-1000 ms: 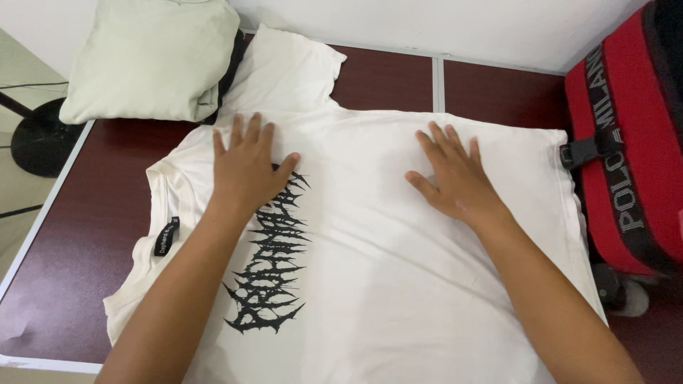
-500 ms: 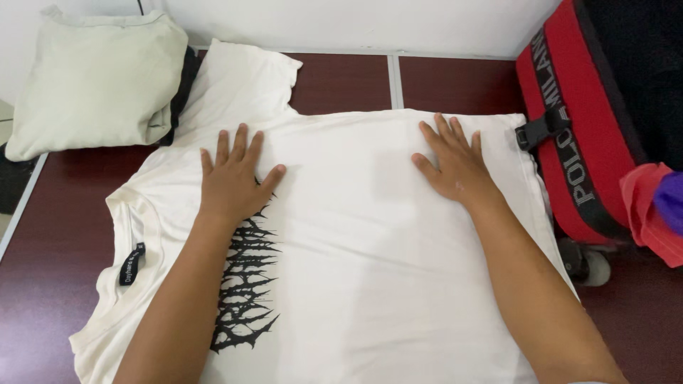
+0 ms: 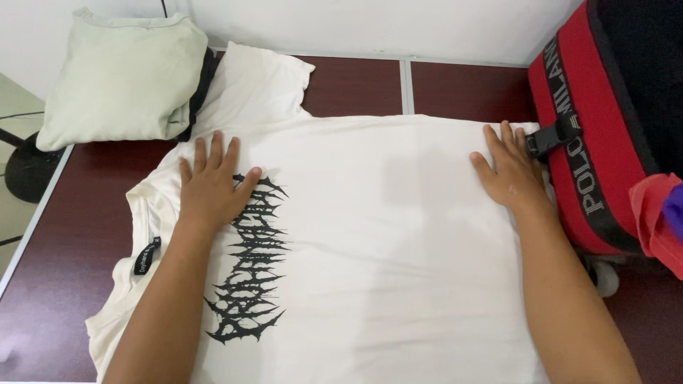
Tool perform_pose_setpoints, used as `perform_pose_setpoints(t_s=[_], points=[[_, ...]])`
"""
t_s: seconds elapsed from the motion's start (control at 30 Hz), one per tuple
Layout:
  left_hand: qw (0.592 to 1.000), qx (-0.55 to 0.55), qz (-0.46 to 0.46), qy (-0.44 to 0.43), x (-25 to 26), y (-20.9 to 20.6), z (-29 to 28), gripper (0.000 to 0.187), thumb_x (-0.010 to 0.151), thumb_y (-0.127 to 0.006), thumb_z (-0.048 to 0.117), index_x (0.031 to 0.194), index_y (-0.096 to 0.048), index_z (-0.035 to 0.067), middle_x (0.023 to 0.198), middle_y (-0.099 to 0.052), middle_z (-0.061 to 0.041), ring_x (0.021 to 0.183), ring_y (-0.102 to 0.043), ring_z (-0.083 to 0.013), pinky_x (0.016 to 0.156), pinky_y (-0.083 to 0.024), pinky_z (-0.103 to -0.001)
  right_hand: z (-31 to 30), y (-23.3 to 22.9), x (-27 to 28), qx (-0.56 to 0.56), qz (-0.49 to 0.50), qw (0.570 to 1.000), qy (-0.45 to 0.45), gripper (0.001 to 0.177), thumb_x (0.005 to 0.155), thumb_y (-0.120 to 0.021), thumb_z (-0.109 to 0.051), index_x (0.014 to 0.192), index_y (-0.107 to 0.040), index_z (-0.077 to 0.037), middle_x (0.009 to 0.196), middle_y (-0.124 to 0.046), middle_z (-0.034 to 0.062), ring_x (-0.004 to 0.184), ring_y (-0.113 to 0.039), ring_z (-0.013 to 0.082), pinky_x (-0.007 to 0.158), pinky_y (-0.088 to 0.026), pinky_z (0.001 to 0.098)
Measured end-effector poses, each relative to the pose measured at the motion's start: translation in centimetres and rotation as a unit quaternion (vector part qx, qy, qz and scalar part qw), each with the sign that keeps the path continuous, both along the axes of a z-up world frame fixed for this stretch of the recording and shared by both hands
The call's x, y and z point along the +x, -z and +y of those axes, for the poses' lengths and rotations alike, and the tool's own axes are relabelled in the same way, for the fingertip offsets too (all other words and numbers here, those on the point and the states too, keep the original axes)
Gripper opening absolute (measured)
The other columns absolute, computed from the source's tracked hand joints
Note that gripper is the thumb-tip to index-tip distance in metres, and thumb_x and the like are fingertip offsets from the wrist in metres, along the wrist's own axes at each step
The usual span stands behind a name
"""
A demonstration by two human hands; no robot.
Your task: The person folds a white t-shirt on a table. They smooth the fabric, fold the sides inward, and then fold the shirt in half from the bottom up. The folded shirt is placed on a stack of other folded clothes.
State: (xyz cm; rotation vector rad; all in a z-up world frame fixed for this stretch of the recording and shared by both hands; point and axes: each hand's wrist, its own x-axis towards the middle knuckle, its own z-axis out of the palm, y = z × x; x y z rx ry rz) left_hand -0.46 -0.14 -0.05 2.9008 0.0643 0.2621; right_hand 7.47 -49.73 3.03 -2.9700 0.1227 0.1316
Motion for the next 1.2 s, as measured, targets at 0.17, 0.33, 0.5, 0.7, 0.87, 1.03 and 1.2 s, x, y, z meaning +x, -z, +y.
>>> perform_pose_setpoints(t_s=[0.17,0.33,0.5,0.7,0.87,1.03,1.2], points=[[1.000,0.010,0.024,-0.011,-0.9,-0.7,-0.6,0.078,0.098,-0.040,0.064,0.158,-0.036,0.013,0.169,-0.021,-0.016,0.156,-0.010,-0.0402,0.120,-0.007,-0.064,-0.5,-0.1,-0.2,0.011,-0.002,1.000,-0.009,0.071,0.097,-0.036,-0.059,0.161,-0.024,-0.030,0.172,-0.009,0.0017,0.157,-0.002,0.0240,0.123,-0.013,0.0584],[0.999,0.000,0.032,-0.037,-1.8,-0.9,-0.2,0.079,0.096,-0.039,0.064,0.158,-0.035,0.014,0.169,-0.021,-0.015,0.156,-0.010,-0.0394,0.121,-0.008,-0.063,-0.6,0.3,0.1,-0.008,0.003,1.000,-0.004,0.072,0.096,-0.037,-0.060,0.161,-0.025,-0.031,0.172,-0.011,0.0005,0.157,-0.003,0.0237,0.123,-0.013,0.0581],[0.992,0.034,0.030,-0.116,-1.8,-1.1,1.4,0.089,0.096,-0.040,0.068,0.158,-0.032,0.005,0.166,-0.020,-0.023,0.151,-0.012,-0.0446,0.117,-0.010,-0.065,-0.6,0.5,0.3,-0.009,-0.002,1.000,-0.003,0.072,0.096,-0.037,-0.060,0.161,-0.025,-0.031,0.172,-0.011,0.0005,0.157,-0.004,0.0237,0.123,-0.013,0.0575],[0.975,0.174,-0.087,-0.111,-1.2,-2.9,-1.5,0.079,0.093,-0.062,0.061,0.141,-0.058,-0.001,0.125,-0.064,-0.021,0.113,-0.058,-0.0422,0.092,-0.042,-0.058,-0.8,0.4,0.2,-0.007,-0.001,1.000,-0.015,0.071,0.098,-0.037,-0.058,0.162,-0.024,-0.029,0.172,-0.009,0.0015,0.157,-0.002,0.0248,0.123,-0.012,0.0575],[0.971,0.191,-0.131,-0.065,3.2,-3.2,-4.8,0.051,0.089,-0.074,0.051,0.108,-0.068,0.004,0.083,-0.067,-0.009,0.075,-0.063,-0.0294,0.066,-0.044,-0.046,-0.3,-0.9,0.1,-0.013,0.043,0.999,0.013,0.070,0.097,-0.040,-0.053,0.161,-0.025,-0.028,0.172,-0.010,0.0004,0.157,-0.004,0.0238,0.120,-0.016,0.0574],[0.962,0.188,-0.198,-0.025,10.1,-2.8,-4.5,0.026,0.089,-0.077,0.032,0.091,-0.066,0.009,0.084,-0.068,-0.006,0.084,-0.063,-0.0292,0.073,-0.045,-0.047,-0.3,-1.1,0.9,-0.002,0.000,1.000,0.015,0.062,0.102,-0.045,-0.038,0.159,-0.035,-0.018,0.170,-0.022,0.0067,0.156,-0.015,0.0261,0.123,-0.019,0.0497],[0.979,0.117,-0.164,-0.017,17.0,-1.8,-3.3,0.033,0.078,-0.068,0.004,0.110,-0.067,0.007,0.100,-0.070,-0.007,0.093,-0.063,-0.0317,0.075,-0.046,-0.049,-0.8,-0.4,1.3,-0.035,-0.036,0.998,-0.023,0.056,0.104,-0.042,-0.025,0.159,-0.038,-0.014,0.167,-0.028,0.0139,0.154,-0.023,0.0326,0.121,-0.026,0.0509]])
